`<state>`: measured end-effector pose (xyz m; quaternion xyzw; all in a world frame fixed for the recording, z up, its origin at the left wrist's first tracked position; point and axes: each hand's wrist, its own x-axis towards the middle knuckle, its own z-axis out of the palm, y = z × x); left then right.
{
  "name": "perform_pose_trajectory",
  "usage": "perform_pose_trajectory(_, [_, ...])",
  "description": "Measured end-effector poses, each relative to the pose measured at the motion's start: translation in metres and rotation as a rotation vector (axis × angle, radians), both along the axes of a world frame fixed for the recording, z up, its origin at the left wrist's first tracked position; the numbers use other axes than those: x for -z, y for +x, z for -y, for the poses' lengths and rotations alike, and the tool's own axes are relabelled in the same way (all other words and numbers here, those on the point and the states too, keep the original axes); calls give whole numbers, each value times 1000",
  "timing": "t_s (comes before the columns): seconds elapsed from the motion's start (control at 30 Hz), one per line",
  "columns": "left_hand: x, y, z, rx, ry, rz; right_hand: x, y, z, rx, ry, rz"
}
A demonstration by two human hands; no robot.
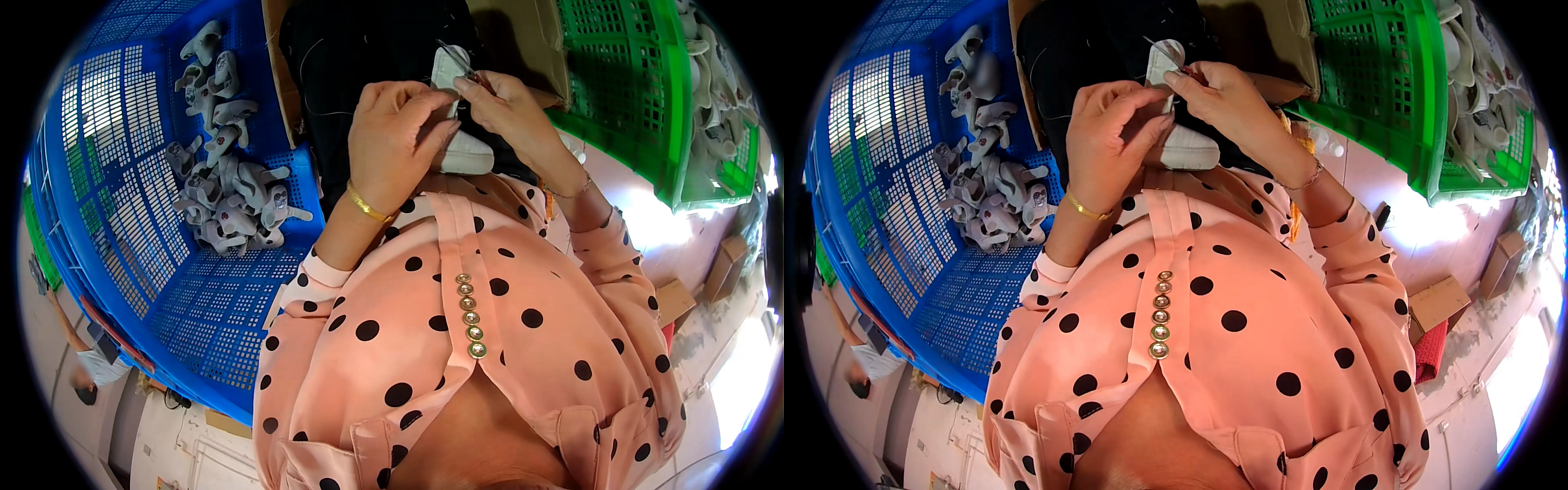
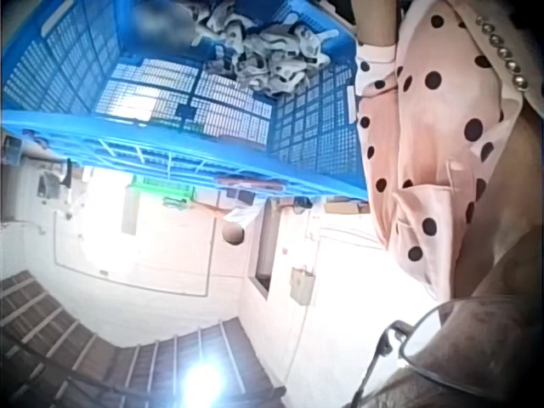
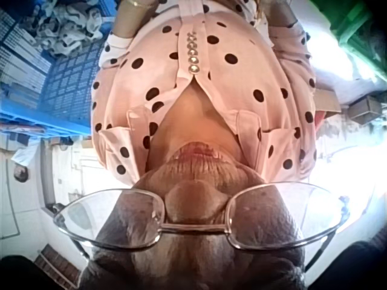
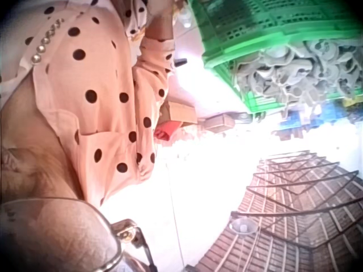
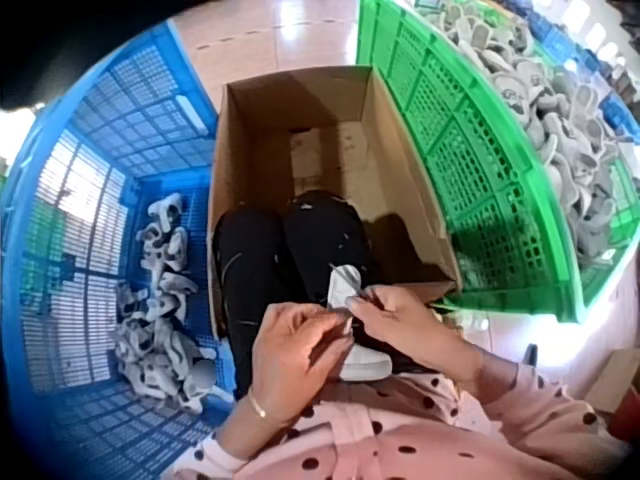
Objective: The person sits on the floor and uses scissors to trim loose threads and excess fabric from small, light-colored fabric items. They handle the items one at a time, turning them over to access different edges, and place the trimmed pieces into a nearby blue basket.
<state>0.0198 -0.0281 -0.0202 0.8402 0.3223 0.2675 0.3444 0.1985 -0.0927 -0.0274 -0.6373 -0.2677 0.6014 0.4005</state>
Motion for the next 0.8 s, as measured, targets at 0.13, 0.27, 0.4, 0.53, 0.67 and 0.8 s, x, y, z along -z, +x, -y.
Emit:
perform_pose_trajectory(0.13, [-1, 6, 7, -28, 71, 9, -4, -10, 0, 3, 4, 127])
perform_pose_trajectory(0.27, [7, 6, 11, -11, 165, 61, -1, -6, 5, -11, 33, 148])
perform_pose_trajectory(0.4, [15, 6, 6, -116, 14, 92, -5, 4, 14, -82, 479, 848])
perform_pose_trajectory(0.53, [19, 6, -2, -50, -65, 40, -16, 25, 29, -412, 398, 1254])
perform_pose_trajectory(0.67, [18, 6, -5, -12, -212, 4, -19, 27, 34, -511, 471, 1384])
perform_pose_trajectory(0.8, [15, 4, -6, -6, -251, -25, -21, 24, 32, -524, 483, 1445])
